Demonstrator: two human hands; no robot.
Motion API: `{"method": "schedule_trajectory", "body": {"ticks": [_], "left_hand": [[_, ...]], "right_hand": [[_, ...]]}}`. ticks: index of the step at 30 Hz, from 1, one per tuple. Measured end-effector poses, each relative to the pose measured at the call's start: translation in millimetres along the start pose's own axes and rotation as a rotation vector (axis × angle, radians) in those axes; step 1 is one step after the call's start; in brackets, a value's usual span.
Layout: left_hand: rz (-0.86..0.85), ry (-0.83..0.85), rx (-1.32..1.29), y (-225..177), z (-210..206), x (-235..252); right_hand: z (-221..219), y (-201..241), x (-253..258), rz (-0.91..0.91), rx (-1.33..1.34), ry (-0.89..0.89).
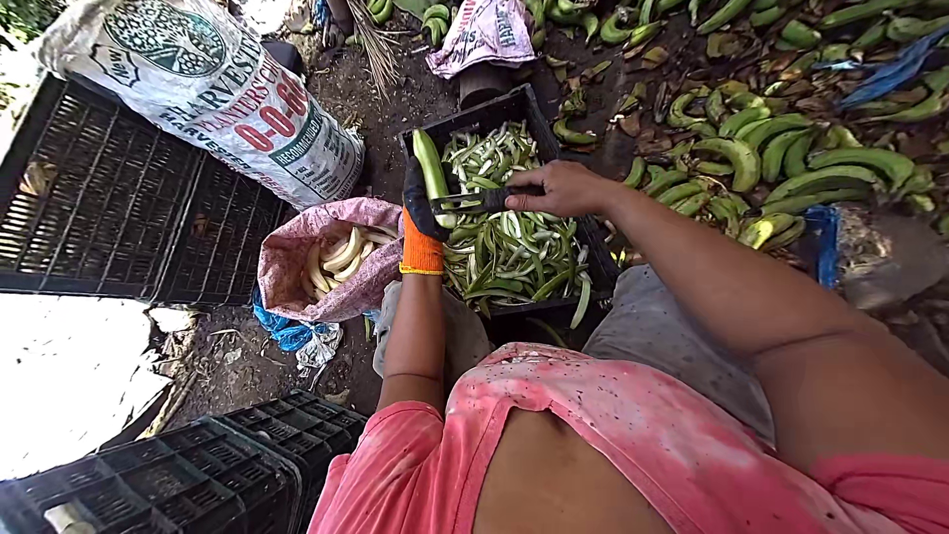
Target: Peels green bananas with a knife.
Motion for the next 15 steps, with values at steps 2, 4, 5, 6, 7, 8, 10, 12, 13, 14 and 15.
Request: {"method": "schedule_trajectory", "body": {"ticks": [2,4,5,6,7,8,10,12,13,14,15], "left_hand": [[0.022,-0.009,-0.136,2.4,-2.5,5.3],[0.022,0.012,-0.130,10.4,-5.1,4.4],[0.003,0.017,-0.068,15.8,-5.9,1.9],[-0.026,0.014,0.016,21.6,-7.4,-2.6],[-0.029,0.006,0.074,27.1,-7.4,-7.4],[0.020,-0.039,0.084,31.6,-8.8,-11.4],[0.179,-0.115,0.072,35.3,-14.4,-19.0],[0.268,-0.108,0.129,34.1,-12.9,-27.0],[0.270,-0.120,0.154,32.8,-12.0,-29.5],[0.248,-0.125,0.168,30.7,-9.5,-29.7],[0.196,-0.112,0.176,27.7,-5.1,-27.7]], "right_hand": [[-11.3,10.6,-2.6,0.018,-0.066,0.043],[-18.3,7.0,-1.5,0.003,-0.135,-0.020],[-19.5,3.1,0.3,0.003,-0.172,-0.085],[-20.0,-2.6,3.5,0.008,-0.217,-0.173],[-20.1,-10.5,8.3,0.016,-0.265,-0.276],[-18.3,-19.6,14.3,0.010,-0.304,-0.369],[-6.6,-36.8,25.0,-0.051,-0.350,-0.491],[10.0,-48.4,27.3,-0.160,-0.309,-0.523],[17.5,-50.7,25.0,-0.207,-0.281,-0.520],[22.4,-49.2,21.0,-0.231,-0.253,-0.497],[23.6,-42.9,16.5,-0.232,-0.226,-0.460]]}}
Point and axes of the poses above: each hand's wrist, its own x-axis towards the middle knuckle, its own z-axis out of the back of the hand, y = z × x, the point moved 1 cm from there along x, towards the middle knuckle, and after that the axes turned 13 degrees about -x, right-handed, at the moved point
